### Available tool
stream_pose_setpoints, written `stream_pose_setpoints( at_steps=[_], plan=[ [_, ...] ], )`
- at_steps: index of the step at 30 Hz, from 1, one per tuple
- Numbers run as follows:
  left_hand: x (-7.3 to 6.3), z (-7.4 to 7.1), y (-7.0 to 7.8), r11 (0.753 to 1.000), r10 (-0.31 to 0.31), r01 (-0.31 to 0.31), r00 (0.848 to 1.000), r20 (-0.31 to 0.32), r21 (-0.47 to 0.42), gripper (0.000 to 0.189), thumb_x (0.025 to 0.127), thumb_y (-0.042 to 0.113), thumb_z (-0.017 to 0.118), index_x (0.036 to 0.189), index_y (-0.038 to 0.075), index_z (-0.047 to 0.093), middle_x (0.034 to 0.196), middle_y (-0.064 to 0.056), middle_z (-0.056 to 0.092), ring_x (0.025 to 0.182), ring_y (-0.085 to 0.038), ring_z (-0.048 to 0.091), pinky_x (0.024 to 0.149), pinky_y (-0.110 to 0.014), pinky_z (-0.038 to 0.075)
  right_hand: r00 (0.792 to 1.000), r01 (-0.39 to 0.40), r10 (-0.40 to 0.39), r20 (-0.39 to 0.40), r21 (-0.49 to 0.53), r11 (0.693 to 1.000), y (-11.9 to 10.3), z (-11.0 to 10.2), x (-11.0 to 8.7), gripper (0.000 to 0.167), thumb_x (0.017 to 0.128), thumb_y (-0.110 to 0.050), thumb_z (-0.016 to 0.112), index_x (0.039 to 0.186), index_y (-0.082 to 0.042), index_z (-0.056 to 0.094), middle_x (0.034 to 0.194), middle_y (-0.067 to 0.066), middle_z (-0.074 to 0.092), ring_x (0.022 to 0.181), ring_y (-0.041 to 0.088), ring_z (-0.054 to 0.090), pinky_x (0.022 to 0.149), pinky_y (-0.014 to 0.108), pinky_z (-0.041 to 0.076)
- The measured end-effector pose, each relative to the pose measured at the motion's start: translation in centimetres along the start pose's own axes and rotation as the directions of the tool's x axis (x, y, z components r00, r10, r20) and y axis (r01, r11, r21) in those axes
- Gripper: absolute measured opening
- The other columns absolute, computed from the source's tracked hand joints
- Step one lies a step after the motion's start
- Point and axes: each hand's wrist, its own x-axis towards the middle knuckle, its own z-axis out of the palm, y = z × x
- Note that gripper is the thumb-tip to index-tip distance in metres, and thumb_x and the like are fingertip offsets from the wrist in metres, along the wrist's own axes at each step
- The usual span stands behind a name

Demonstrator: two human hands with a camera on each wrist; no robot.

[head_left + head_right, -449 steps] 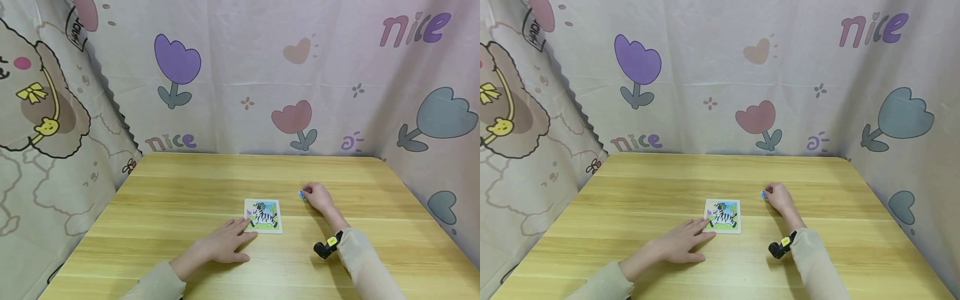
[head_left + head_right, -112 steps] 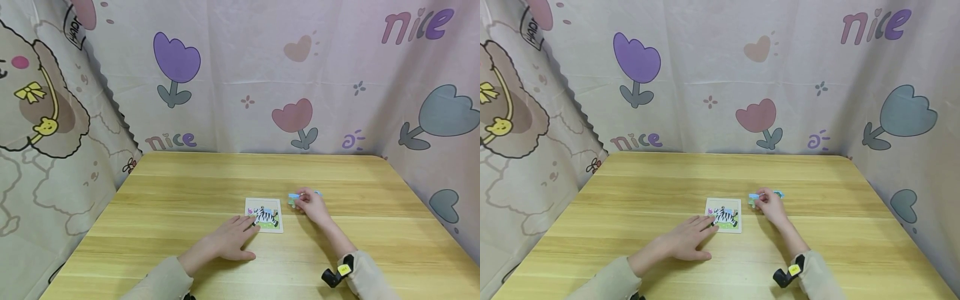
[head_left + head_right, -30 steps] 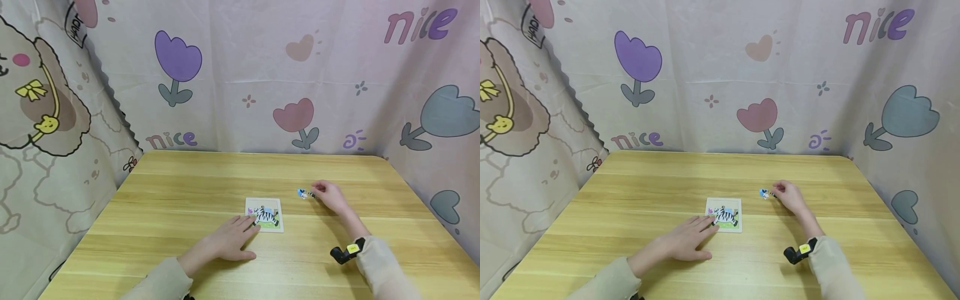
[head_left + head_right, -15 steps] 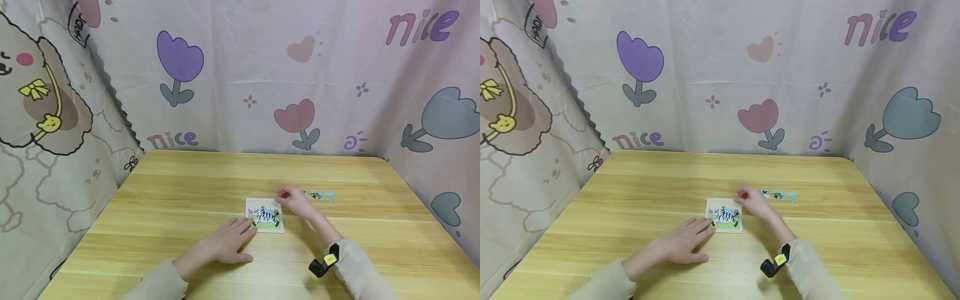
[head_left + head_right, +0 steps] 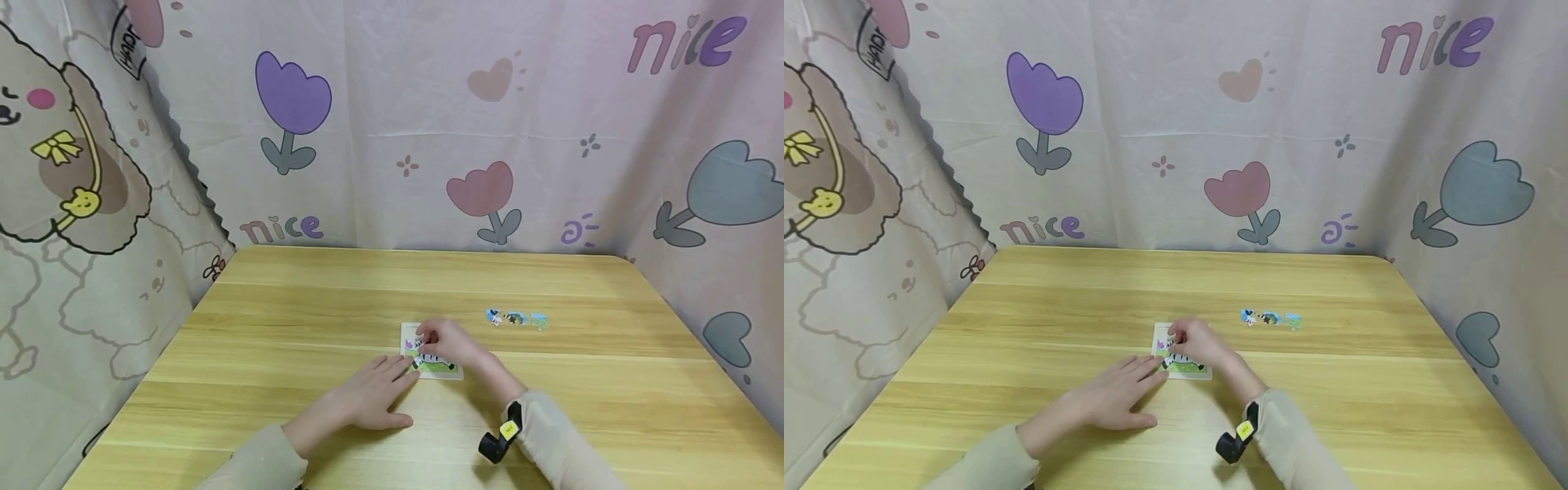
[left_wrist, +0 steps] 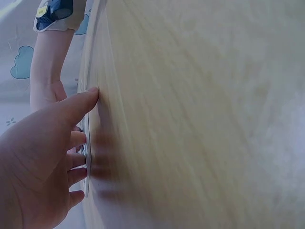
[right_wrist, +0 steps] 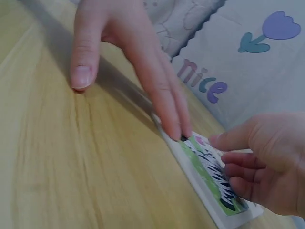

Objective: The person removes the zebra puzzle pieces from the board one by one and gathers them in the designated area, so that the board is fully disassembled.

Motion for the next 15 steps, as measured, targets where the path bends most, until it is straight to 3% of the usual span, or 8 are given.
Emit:
stream_pose_setpoints(
  at_steps=[8, 15],
  plan=[
    [-0.05, -0.13, 0.03, 1.0, 0.014, -0.014, 1.0, -0.011, 0.011, 0.073, 0.088, 0.06, 0.046, 0.143, 0.013, 0.034, 0.15, -0.012, 0.027, 0.137, -0.026, 0.025, 0.111, -0.043, 0.021, 1.0, 0.021, -0.018, 0.02, -0.139, 0.99, -0.11, 0.53, 0.22, 0.024, 0.078, -0.008, 0.073, 0.099, 0.0, 0.065, 0.084, 0.003, 0.056, 0.078, 0.014, 0.05, 0.069, 0.027, 0.046],
    [-0.07, -0.26, 0.09, 1.0, 0.017, -0.016, 1.0, -0.012, 0.021, 0.073, 0.088, 0.06, 0.046, 0.143, 0.013, 0.035, 0.149, -0.011, 0.028, 0.136, -0.025, 0.026, 0.11, -0.044, 0.022, 0.999, 0.001, 0.007, 0.043, -0.183, 0.983, -0.42, 0.62, 0.31, 0.022, 0.078, -0.008, 0.073, 0.096, -0.001, 0.064, 0.085, 0.002, 0.053, 0.077, 0.014, 0.047, 0.068, 0.029, 0.045]
  ],
)
